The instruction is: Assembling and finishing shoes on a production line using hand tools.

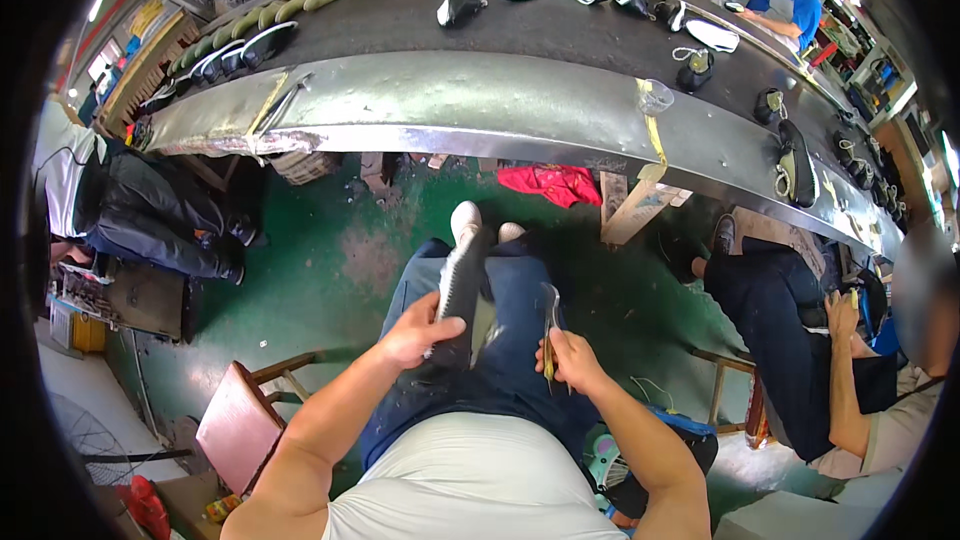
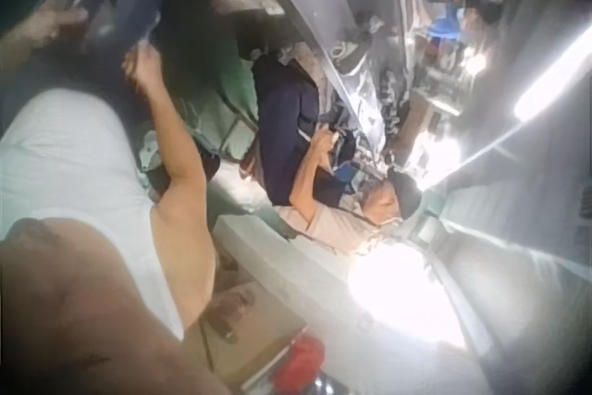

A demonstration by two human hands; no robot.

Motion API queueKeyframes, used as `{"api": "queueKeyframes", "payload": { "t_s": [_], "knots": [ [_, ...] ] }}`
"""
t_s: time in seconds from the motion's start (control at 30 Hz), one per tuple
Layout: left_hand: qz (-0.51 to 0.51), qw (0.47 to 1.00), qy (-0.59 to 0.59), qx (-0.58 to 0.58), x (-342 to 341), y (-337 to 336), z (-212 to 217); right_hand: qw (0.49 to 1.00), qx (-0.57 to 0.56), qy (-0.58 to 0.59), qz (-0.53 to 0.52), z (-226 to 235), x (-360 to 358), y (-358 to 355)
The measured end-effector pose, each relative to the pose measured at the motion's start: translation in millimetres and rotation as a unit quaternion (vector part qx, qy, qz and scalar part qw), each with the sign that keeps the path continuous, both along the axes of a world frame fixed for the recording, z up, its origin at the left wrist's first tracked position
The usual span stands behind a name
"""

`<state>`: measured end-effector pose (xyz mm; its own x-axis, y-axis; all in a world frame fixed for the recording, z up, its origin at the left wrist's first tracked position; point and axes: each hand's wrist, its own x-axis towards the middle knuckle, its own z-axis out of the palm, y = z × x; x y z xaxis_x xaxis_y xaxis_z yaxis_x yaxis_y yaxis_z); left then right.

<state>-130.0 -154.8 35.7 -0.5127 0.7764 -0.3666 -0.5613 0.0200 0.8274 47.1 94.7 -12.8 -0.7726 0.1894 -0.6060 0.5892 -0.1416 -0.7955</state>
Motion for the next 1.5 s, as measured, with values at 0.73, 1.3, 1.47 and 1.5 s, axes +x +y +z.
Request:
{"api": "queueKeyframes", "payload": {
  "t_s": [0.73, 1.3, 1.47, 1.5],
  "knots": [
    [0.112, 0.984, -0.069, 0.118, -182.5, 154.2, 86.6, 0.994, 0.078, -0.018, 0.071, 3.6, -27.1, 10.1],
    [-0.058, 0.718, 0.649, -0.244, -370.4, 405.0, 52.3, 0.862, 0.434, 0.184, 0.183, 128.7, -147.9, 96.3],
    [-0.065, 0.728, 0.649, -0.213, -395.9, 417.6, 88.0, 0.701, 0.623, 0.303, 0.169, 166.3, -240.3, 164.1],
    [0.033, 0.674, 0.702, -0.226, -406.1, 410.7, 91.4, 0.677, 0.645, 0.313, 0.166, 162.3, -257.1, 179.9]
  ]
}}
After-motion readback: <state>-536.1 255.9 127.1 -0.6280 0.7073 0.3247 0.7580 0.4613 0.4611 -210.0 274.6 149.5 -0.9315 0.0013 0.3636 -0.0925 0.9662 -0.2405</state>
